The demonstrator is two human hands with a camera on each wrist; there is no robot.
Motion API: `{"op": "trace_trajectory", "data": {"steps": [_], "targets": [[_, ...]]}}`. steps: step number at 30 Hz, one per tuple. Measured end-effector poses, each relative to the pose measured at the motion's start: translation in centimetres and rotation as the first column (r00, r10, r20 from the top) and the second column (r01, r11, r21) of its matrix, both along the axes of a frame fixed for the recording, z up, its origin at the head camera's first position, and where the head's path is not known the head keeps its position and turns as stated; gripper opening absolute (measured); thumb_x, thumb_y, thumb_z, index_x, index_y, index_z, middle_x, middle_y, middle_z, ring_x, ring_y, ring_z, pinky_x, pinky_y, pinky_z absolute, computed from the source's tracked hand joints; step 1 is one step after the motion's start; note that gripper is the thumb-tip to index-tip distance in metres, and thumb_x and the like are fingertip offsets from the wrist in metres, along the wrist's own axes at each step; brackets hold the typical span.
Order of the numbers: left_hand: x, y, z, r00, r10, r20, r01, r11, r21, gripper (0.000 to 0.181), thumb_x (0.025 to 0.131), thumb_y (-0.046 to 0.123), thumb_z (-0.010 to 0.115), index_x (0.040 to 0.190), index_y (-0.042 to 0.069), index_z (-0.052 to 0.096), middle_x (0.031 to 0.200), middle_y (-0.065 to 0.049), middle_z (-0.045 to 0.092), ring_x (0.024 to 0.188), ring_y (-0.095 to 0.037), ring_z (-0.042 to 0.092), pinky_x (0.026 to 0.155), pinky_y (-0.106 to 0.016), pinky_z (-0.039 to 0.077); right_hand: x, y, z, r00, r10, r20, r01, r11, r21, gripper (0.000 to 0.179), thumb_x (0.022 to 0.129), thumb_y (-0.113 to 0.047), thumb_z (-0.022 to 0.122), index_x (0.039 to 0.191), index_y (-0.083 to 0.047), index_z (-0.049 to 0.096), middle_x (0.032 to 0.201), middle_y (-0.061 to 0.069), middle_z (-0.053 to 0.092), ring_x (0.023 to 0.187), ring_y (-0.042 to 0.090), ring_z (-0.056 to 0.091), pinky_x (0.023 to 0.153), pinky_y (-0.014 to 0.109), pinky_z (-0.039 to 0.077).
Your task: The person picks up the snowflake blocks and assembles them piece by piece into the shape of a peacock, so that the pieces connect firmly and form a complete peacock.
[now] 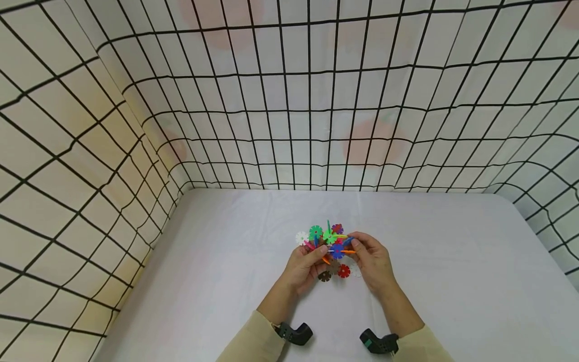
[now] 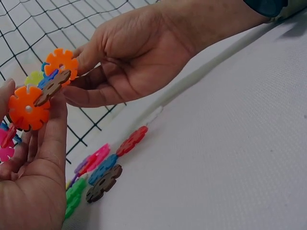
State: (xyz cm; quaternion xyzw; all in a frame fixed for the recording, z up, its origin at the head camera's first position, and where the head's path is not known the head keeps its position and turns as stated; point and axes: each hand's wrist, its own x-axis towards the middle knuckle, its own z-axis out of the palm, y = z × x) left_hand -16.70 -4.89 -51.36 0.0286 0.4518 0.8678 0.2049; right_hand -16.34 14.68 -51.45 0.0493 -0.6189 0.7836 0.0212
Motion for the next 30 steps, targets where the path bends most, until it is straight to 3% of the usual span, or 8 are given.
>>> {"op": "trace_trajectory", "data": {"steps": [4,11,17,21,24,30], "targets": [[0.06,-0.06,0.13,1.000,-0.003,0.010,0.003,1.000,0.002,0.016,0.105,0.008,0.055,0.100,0.011,0.070,0.088,0.005,0.077,0.079,-0.005,0.072,0.076,-0.020,0.061,0.06,-0.11,0.01,1.000,0.004,-0.015,-0.004,1.000,0.019,0.039,0.106,-0.014,0.055,0.132,0.015,0.049,0.114,-0.007,0.066,0.101,0.004,0.070,0.090,0.021,0.059],[0.20,-0.14,0.36,0.999,-0.020,0.048,0.020,1.000,0.005,0.018,0.105,0.011,0.055,0.098,0.013,0.071,0.087,0.005,0.078,0.077,-0.004,0.072,0.073,-0.018,0.061,0.13,-0.16,0.08,0.999,-0.023,-0.042,0.028,0.990,0.136,0.031,0.105,-0.012,0.055,0.129,0.009,0.054,0.109,-0.011,0.069,0.097,0.003,0.070,0.086,0.021,0.060],[0.18,-0.23,0.35,0.998,-0.032,0.057,0.031,0.999,0.021,0.015,0.105,0.014,0.057,0.100,0.012,0.071,0.088,0.004,0.078,0.078,-0.005,0.072,0.074,-0.019,0.061,0.31,-0.18,0.26,0.987,-0.079,-0.137,0.116,0.951,0.287,0.019,0.104,-0.007,0.057,0.119,0.003,0.063,0.104,-0.015,0.070,0.092,-0.001,0.070,0.082,0.017,0.060],[0.06,-0.29,0.17,0.997,-0.035,0.068,0.032,0.999,0.038,0.011,0.104,0.016,0.060,0.103,0.010,0.070,0.090,0.002,0.078,0.080,-0.005,0.072,0.077,-0.020,0.062,0.52,-0.24,0.52,0.977,-0.082,-0.198,0.144,0.935,0.324,0.017,0.103,-0.004,0.058,0.116,0.004,0.065,0.103,-0.010,0.069,0.089,-0.001,0.071,0.081,0.017,0.059],[0.02,-0.28,0.06,0.996,-0.035,0.080,0.033,0.999,0.032,0.010,0.103,0.014,0.061,0.102,0.009,0.070,0.088,0.002,0.077,0.079,-0.006,0.072,0.076,-0.020,0.062,0.64,-0.26,0.72,0.977,-0.079,-0.200,0.144,0.931,0.336,0.017,0.103,-0.003,0.057,0.116,0.003,0.065,0.102,-0.010,0.069,0.087,-0.001,0.071,0.080,0.017,0.060],[0.15,-0.37,0.01,0.996,-0.042,0.080,0.039,0.999,0.032,0.014,0.103,0.012,0.060,0.111,0.003,0.067,0.092,0.000,0.078,0.082,-0.008,0.074,0.078,-0.023,0.062,0.66,-0.18,0.87,0.979,-0.062,-0.196,0.131,0.922,0.365,0.015,0.103,-0.003,0.056,0.114,0.003,0.065,0.103,0.014,0.072,0.083,0.000,0.071,0.079,0.016,0.059]]}}
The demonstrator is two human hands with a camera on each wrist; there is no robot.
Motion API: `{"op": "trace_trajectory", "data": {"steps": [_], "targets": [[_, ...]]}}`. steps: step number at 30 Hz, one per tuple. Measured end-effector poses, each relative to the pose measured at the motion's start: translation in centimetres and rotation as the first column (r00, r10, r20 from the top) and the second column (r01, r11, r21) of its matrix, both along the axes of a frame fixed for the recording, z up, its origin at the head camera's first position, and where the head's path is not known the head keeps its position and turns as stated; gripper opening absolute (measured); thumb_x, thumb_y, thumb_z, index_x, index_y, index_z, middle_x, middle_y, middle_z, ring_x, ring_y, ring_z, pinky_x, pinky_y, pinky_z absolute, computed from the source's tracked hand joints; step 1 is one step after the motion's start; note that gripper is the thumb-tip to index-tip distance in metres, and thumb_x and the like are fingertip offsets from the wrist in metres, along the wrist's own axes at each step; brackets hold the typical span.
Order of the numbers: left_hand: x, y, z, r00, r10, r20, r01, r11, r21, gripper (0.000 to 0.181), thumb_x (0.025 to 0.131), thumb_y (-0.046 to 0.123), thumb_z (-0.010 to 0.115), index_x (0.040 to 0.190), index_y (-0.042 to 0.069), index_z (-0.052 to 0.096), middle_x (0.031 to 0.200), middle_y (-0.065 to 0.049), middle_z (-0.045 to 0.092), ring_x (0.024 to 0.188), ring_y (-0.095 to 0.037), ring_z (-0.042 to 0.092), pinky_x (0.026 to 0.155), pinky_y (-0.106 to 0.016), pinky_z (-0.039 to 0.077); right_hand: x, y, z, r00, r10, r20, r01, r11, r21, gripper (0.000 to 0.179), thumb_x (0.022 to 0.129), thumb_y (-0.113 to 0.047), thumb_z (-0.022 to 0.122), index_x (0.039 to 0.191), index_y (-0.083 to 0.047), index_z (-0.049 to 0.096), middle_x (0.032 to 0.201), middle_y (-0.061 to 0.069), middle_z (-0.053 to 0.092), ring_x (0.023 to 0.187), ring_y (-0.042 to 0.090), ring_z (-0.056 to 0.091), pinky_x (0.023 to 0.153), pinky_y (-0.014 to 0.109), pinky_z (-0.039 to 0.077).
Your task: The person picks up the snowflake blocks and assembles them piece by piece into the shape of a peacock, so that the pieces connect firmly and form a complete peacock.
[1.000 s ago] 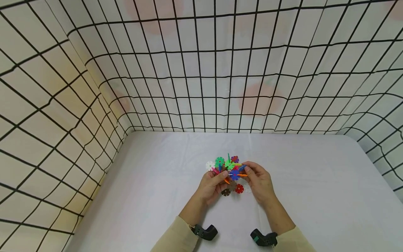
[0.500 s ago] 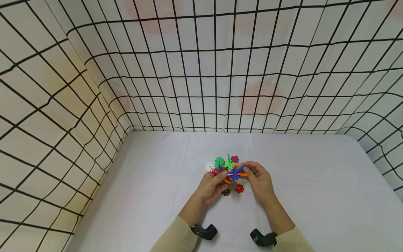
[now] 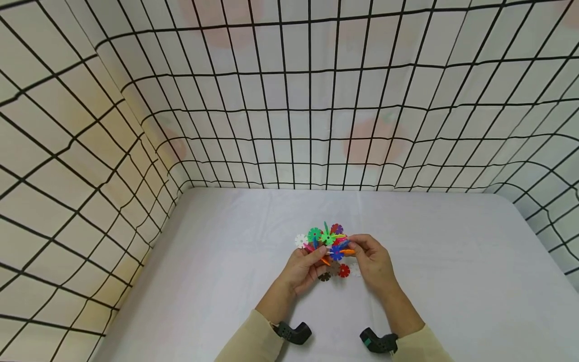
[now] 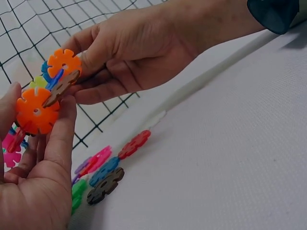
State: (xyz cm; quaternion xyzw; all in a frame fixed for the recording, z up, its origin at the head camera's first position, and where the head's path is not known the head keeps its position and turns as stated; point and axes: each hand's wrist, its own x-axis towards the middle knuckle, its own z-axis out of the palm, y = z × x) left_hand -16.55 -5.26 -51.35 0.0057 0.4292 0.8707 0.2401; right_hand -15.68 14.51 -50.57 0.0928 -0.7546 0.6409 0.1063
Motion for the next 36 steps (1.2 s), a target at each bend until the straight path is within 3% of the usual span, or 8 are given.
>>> {"op": "trace_trajectory", "data": {"steps": [3,10,16,20,26,30,34,36], "targets": [[0.00,-0.12,-0.02,1.000,-0.009,-0.013,0.009,1.000,0.004,0.019,0.102,0.014,0.063,0.117,0.002,0.065,0.095,0.000,0.078,0.086,-0.009,0.074,0.081,-0.025,0.062,-0.09,0.19,0.00,1.000,0.019,-0.009,-0.018,1.000,0.016,0.014,0.103,-0.001,0.056,0.113,0.003,0.064,0.102,0.018,0.071,0.084,-0.001,0.070,0.078,0.015,0.059],[-0.03,-0.23,-0.07,1.000,-0.006,-0.010,0.005,1.000,-0.020,0.015,0.101,0.014,0.064,0.111,0.004,0.067,0.093,0.000,0.078,0.084,-0.008,0.074,0.078,-0.023,0.062,-0.33,0.47,-0.14,1.000,0.024,-0.001,-0.024,0.997,0.067,0.012,0.100,0.000,0.060,0.109,-0.001,0.068,0.099,-0.005,0.073,0.086,-0.003,0.065,0.077,0.013,0.057],[-0.14,-0.24,-0.10,0.999,0.044,-0.018,-0.044,0.999,-0.023,0.020,0.101,0.012,0.063,0.116,-0.001,0.065,0.093,-0.001,0.079,0.084,-0.009,0.075,0.077,-0.023,0.062,-0.37,0.43,-0.34,0.998,0.065,-0.026,-0.063,0.995,0.081,0.011,0.100,0.001,0.060,0.109,-0.001,0.068,0.099,0.013,0.072,0.088,-0.003,0.066,0.080,0.014,0.058],[-0.11,-0.07,-0.11,0.998,0.047,-0.030,-0.048,0.999,-0.011,0.018,0.101,0.013,0.064,0.115,0.002,0.066,0.095,0.000,0.079,0.087,-0.009,0.075,0.079,-0.025,0.063,-0.30,0.26,-0.21,1.000,0.018,-0.023,-0.016,0.997,0.074,0.013,0.100,-0.002,0.062,0.110,-0.001,0.070,0.104,0.020,0.072,0.088,-0.004,0.066,0.079,0.012,0.057],[0.11,0.09,-0.09,0.999,0.009,-0.032,-0.012,0.997,-0.081,0.028,0.098,0.024,0.070,0.121,0.009,0.064,0.095,0.003,0.078,0.082,-0.010,0.075,0.073,-0.025,0.063,-0.33,0.34,-0.17,1.000,-0.006,0.002,0.006,1.000,0.018,0.018,0.102,-0.006,0.060,0.116,0.000,0.070,0.107,0.007,0.076,0.093,-0.005,0.068,0.081,0.013,0.057],[0.03,0.09,-0.06,0.999,-0.008,-0.032,0.006,0.997,-0.075,0.032,0.099,0.019,0.068,0.129,0.009,0.062,0.099,0.003,0.078,0.085,-0.011,0.075,0.075,-0.026,0.063,-0.54,0.60,-0.36,1.000,0.011,-0.017,-0.012,1.000,-0.026,0.023,0.104,-0.007,0.057,0.123,0.003,0.066,0.107,0.004,0.076,0.094,-0.004,0.070,0.083,0.016,0.059],[-0.12,0.03,0.04,0.999,0.052,-0.010,-0.052,0.998,-0.034,0.026,0.100,0.011,0.065,0.125,0.005,0.063,0.101,0.002,0.077,0.087,-0.010,0.074,0.079,-0.026,0.063,-0.72,0.76,-0.49,1.000,0.029,0.004,-0.029,0.999,-0.032,0.030,0.105,-0.010,0.055,0.132,0.004,0.058,0.115,0.020,0.073,0.095,0.004,0.074,0.084,0.020,0.060],[-0.17,-0.05,0.14,0.996,0.092,-0.005,-0.092,0.996,-0.015,0.023,0.100,0.009,0.064,0.123,0.005,0.065,0.102,0.000,0.078,0.089,-0.011,0.075,0.080,-0.026,0.063,-0.71,0.80,-0.47,0.998,0.008,0.065,-0.010,0.999,0.036,0.031,0.105,-0.014,0.057,0.133,-0.001,0.059,0.120,0.020,0.071,0.100,0.008,0.073,0.085,0.018,0.059]]}}
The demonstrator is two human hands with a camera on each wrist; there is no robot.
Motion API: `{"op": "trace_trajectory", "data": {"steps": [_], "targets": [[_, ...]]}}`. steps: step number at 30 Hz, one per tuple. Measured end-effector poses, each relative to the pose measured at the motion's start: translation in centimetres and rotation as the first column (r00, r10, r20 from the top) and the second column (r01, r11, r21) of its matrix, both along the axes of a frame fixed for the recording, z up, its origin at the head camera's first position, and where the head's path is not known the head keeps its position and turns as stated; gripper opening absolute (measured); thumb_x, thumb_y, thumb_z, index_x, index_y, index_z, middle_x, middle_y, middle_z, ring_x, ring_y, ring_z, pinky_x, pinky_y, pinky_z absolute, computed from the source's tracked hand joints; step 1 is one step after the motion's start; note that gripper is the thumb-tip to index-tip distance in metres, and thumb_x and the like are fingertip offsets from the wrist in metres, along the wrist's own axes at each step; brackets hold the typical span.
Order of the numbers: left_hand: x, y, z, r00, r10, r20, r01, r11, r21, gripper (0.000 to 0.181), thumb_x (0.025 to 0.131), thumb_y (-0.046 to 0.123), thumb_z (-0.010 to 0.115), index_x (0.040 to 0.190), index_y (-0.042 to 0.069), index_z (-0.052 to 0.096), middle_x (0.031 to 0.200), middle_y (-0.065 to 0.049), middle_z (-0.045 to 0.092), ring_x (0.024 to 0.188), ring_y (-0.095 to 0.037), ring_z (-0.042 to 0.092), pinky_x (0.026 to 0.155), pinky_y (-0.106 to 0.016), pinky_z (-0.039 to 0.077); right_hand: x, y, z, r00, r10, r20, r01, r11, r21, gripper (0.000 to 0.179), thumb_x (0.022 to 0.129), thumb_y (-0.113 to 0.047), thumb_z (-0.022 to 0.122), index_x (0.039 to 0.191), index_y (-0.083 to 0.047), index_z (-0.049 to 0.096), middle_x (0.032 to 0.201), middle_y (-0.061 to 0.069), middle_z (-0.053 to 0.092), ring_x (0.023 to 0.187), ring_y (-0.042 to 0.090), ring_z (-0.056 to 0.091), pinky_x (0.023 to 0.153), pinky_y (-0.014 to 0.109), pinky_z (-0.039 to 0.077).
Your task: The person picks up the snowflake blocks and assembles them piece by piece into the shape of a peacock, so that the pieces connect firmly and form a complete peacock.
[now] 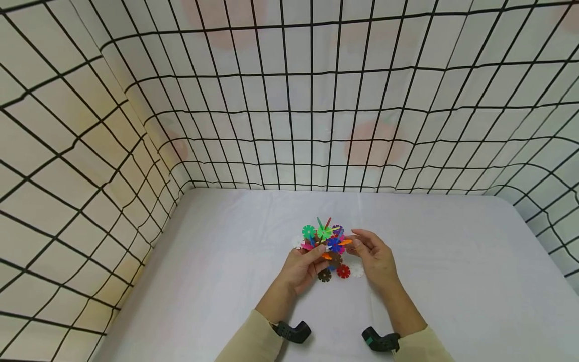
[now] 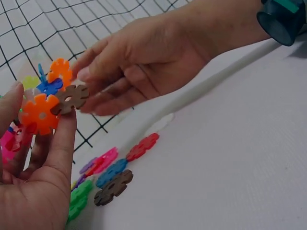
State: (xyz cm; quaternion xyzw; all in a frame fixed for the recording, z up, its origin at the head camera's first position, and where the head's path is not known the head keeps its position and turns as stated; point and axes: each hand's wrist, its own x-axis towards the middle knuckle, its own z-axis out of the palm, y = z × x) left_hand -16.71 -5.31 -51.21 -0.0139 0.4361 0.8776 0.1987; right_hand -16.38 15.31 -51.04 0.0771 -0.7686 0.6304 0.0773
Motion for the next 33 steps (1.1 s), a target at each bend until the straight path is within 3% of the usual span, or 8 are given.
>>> {"op": "trace_trajectory", "data": {"steps": [3,6,10,14,18,22,26,33], "targets": [[0.0,-0.2,0.1,0.998,0.054,0.009,-0.055,0.998,0.030,0.023,0.099,0.010,0.066,0.121,0.005,0.067,0.104,-0.002,0.078,0.092,-0.011,0.074,0.083,-0.026,0.062,0.1,-0.1,0.1,0.993,-0.031,0.116,0.010,0.985,0.174,0.030,0.103,-0.022,0.062,0.131,-0.013,0.064,0.121,0.010,0.071,0.105,0.017,0.068,0.086,0.016,0.056],[-0.1,-0.4,0.2,0.996,0.089,0.014,-0.090,0.994,0.059,0.028,0.097,0.012,0.069,0.124,0.005,0.067,0.109,-0.003,0.077,0.097,-0.013,0.074,0.088,-0.027,0.061,0.1,-0.3,0.2,0.985,-0.038,0.166,-0.023,0.936,0.350,0.027,0.099,-0.026,0.068,0.126,-0.020,0.068,0.119,0.004,0.069,0.105,0.021,0.063,0.083,0.024,0.057],[-0.2,-0.5,0.3,0.994,0.108,0.004,-0.108,0.989,0.099,0.036,0.098,0.011,0.068,0.132,0.001,0.061,0.115,-0.004,0.075,0.105,-0.016,0.073,0.093,-0.032,0.060,0.2,-1.0,0.0,0.996,0.032,0.078,-0.066,0.866,0.495,0.024,0.094,-0.021,0.074,0.118,-0.019,0.073,0.119,0.004,0.070,0.112,0.027,0.059,0.091,0.045,0.057],[-0.3,-0.3,0.2,0.993,0.117,-0.012,-0.114,0.983,0.142,0.037,0.101,0.006,0.061,0.137,0.000,0.055,0.116,-0.004,0.074,0.107,-0.017,0.072,0.097,-0.034,0.058,0.3,-1.7,-0.6,0.989,0.133,-0.067,-0.060,0.769,0.637,0.028,0.088,-0.021,0.080,0.114,-0.014,0.075,0.131,0.007,0.068,0.131,0.038,0.049,0.108,0.059,0.046],[-0.2,-0.2,0.3,0.992,0.128,-0.017,-0.124,0.980,0.154,0.042,0.100,0.002,0.059,0.141,0.002,0.051,0.119,-0.004,0.073,0.109,-0.017,0.071,0.099,-0.034,0.057,0.6,-2.1,-0.8,0.987,0.136,-0.083,-0.039,0.710,0.703,0.036,0.085,-0.026,0.084,0.116,-0.011,0.074,0.145,0.013,0.057,0.143,0.046,0.034,0.112,0.068,0.038],[-0.2,-0.1,0.3,0.990,0.137,-0.016,-0.134,0.982,0.136,0.045,0.098,0.001,0.063,0.141,0.003,0.052,0.121,-0.005,0.072,0.109,-0.018,0.071,0.098,-0.035,0.057,0.8,-2.3,-0.6,0.994,0.109,-0.013,-0.071,0.728,0.682,0.035,0.085,-0.026,0.083,0.115,-0.011,0.072,0.150,0.016,0.051,0.146,0.046,0.025,0.112,0.071,0.035],[-0.2,-0.1,0.2,0.990,0.136,-0.034,-0.131,0.984,0.119,0.046,0.098,0.002,0.064,0.142,0.006,0.052,0.125,-0.005,0.071,0.111,-0.018,0.071,0.098,-0.036,0.057,0.8,-2.4,-0.4,0.994,0.099,0.035,-0.099,0.768,0.633,0.031,0.085,-0.023,0.084,0.110,-0.011,0.070,0.148,0.015,0.052,0.147,0.045,0.024,0.114,0.070,0.033],[-0.3,-0.1,0.0,0.989,0.130,-0.064,-0.122,0.985,0.124,0.043,0.099,0.002,0.063,0.141,0.010,0.052,0.123,-0.004,0.072,0.110,-0.017,0.071,0.097,-0.035,0.059,0.6,-2.5,-0.1,0.994,0.041,0.106,-0.090,0.856,0.509,0.018,0.086,-0.017,0.082,0.099,-0.016,0.070,0.114,0.006,0.068,0.143,0.038,0.035,0.113,0.066,0.039]]}}
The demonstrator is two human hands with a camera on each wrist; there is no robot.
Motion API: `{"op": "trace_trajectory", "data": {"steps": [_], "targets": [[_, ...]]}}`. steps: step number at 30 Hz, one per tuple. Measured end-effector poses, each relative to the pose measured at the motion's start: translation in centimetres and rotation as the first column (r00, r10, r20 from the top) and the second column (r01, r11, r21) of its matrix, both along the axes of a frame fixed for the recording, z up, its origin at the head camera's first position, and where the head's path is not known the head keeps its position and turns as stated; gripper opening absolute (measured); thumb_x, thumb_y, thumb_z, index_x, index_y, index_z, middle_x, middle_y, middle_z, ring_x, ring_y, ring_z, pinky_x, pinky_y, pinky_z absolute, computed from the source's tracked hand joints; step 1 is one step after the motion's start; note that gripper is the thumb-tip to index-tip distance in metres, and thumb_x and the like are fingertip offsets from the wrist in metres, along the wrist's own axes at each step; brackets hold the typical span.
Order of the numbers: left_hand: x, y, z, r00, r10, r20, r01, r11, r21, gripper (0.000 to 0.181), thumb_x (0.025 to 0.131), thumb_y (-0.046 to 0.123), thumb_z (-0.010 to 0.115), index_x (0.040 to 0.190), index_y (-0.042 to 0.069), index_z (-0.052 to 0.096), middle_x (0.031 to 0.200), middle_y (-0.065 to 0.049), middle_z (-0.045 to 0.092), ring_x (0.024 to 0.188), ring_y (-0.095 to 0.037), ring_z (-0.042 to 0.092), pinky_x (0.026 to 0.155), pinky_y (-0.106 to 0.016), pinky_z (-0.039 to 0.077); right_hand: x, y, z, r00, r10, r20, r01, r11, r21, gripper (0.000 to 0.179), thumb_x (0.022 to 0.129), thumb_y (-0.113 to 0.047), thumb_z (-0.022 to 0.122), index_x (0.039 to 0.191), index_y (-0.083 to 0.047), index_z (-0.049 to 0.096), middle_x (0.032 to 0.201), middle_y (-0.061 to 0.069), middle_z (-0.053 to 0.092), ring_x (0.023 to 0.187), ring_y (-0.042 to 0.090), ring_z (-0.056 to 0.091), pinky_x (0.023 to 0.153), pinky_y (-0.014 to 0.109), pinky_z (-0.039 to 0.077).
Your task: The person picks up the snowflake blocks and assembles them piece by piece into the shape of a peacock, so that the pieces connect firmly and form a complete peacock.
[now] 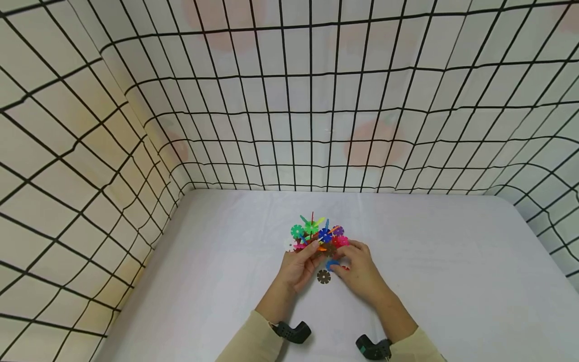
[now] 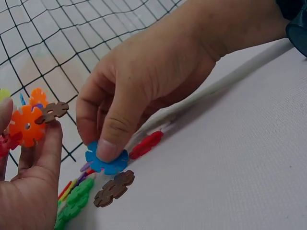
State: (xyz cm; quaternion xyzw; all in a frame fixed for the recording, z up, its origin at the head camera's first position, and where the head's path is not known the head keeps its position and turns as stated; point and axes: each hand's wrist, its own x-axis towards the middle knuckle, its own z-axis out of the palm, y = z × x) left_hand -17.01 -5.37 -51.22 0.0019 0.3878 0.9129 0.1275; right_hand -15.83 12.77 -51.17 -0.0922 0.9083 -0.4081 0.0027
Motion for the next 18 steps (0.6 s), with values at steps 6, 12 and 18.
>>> {"op": "trace_trajectory", "data": {"steps": [6,12,18], "targets": [[-0.08,0.03,0.03,1.000,0.001,-0.016,-0.001,1.000,-0.003,0.040,0.100,0.002,0.061,0.138,0.010,0.053,0.120,-0.003,0.072,0.110,-0.018,0.071,0.095,-0.034,0.059,0.05,0.25,0.30,0.991,-0.118,-0.058,0.111,0.986,-0.122,0.017,0.091,-0.012,0.077,0.108,-0.013,0.072,0.105,0.004,0.071,0.108,0.024,0.063,0.094,0.041,0.056],[0.01,0.13,0.09,1.000,0.010,0.015,-0.010,0.999,-0.050,0.042,0.100,0.005,0.063,0.139,0.012,0.052,0.122,-0.002,0.071,0.108,-0.016,0.070,0.095,-0.036,0.060,-0.06,0.39,0.45,0.959,-0.282,-0.038,0.248,0.893,-0.376,0.020,0.095,-0.018,0.074,0.113,-0.009,0.069,0.106,0.009,0.072,0.088,0.009,0.066,0.077,0.011,0.054],[0.12,0.26,0.05,0.999,-0.027,-0.033,0.024,0.997,-0.078,0.039,0.101,0.006,0.061,0.138,0.011,0.051,0.120,0.000,0.072,0.106,-0.014,0.070,0.095,-0.034,0.060,-0.08,0.22,0.61,0.958,-0.287,-0.013,0.235,0.809,-0.539,0.023,0.094,-0.013,0.074,0.111,-0.001,0.064,0.105,0.018,0.071,0.086,0.002,0.069,0.078,0.013,0.057]]}}
